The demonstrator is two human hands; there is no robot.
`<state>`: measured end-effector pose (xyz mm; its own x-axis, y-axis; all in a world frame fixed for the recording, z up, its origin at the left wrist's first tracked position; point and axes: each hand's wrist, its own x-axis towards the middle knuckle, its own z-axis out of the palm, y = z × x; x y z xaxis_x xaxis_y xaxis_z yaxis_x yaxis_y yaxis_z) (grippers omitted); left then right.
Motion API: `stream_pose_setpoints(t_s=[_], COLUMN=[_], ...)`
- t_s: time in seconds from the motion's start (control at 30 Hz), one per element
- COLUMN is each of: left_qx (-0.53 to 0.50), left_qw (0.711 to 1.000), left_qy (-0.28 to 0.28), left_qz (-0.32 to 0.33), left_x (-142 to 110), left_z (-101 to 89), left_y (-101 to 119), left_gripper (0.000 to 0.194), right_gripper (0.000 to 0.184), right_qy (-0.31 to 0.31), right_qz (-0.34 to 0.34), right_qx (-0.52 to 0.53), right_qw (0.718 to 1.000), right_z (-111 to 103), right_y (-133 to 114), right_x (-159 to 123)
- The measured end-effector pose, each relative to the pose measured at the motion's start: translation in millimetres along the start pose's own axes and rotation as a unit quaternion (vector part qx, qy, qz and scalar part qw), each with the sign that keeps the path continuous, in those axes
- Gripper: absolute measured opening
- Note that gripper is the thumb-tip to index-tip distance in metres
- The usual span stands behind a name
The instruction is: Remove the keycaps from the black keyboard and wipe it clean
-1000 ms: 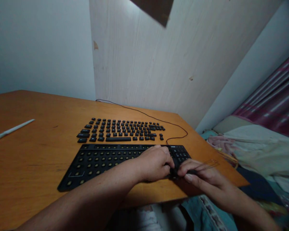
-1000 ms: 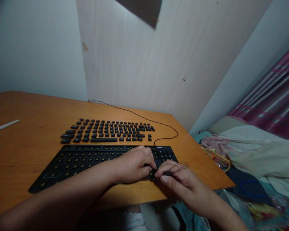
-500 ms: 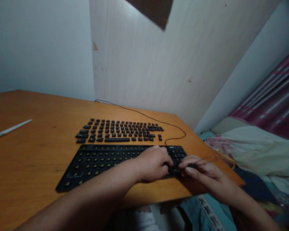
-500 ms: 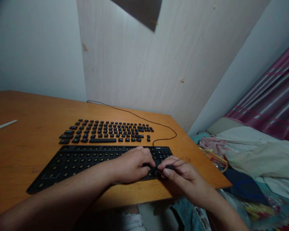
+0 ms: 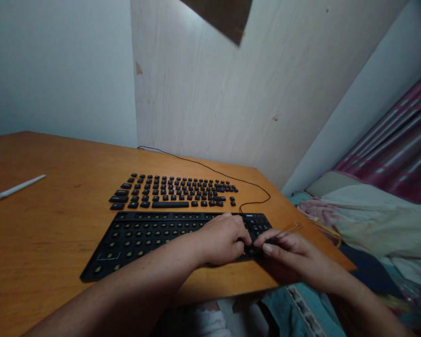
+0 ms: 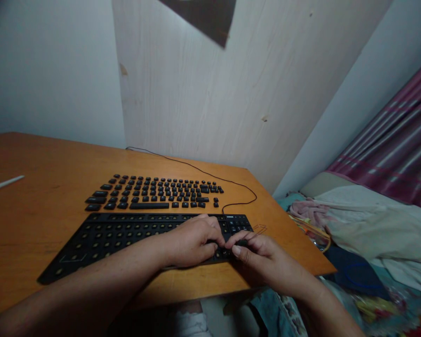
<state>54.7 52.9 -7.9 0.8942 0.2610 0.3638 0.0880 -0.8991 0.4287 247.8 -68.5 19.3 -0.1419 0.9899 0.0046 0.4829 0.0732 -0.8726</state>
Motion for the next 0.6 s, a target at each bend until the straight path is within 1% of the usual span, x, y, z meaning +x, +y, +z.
stream_pose_setpoints(t_s=[0.1, 0.17, 0.3, 0.43, 0.6], left_qx=[0.002, 0.007, 0.020, 0.016, 0.012], left_qw=[1.000, 1.000, 1.000, 1.000, 1.000], left_qy=[-0.002, -0.001, 0.001, 0.004, 0.011], left_qz=[-0.001, -0.002, 0.001, -0.001, -0.004], left_x=[0, 1, 1, 0, 0], left_z=[0.5, 1.0, 1.6, 1.8, 4.4], left_y=[-1, -1, -1, 0, -3], left_gripper=[0.026, 0.022, 0.018, 0.020, 0.021], right_gripper=[0.024, 0.028, 0.031, 0.032, 0.031], right_qy=[0.061, 0.105, 0.184, 0.206, 0.214], right_qz=[0.012, 0.014, 0.009, 0.016, 0.024], right_qx=[0.049, 0.052, -0.037, -0.108, -0.129], right_qw=[0.997, 0.993, 0.982, 0.973, 0.968], right_z=[13, 23, 39, 46, 45], right_y=[9, 18, 28, 22, 22], right_x=[4, 8, 10, 8, 9])
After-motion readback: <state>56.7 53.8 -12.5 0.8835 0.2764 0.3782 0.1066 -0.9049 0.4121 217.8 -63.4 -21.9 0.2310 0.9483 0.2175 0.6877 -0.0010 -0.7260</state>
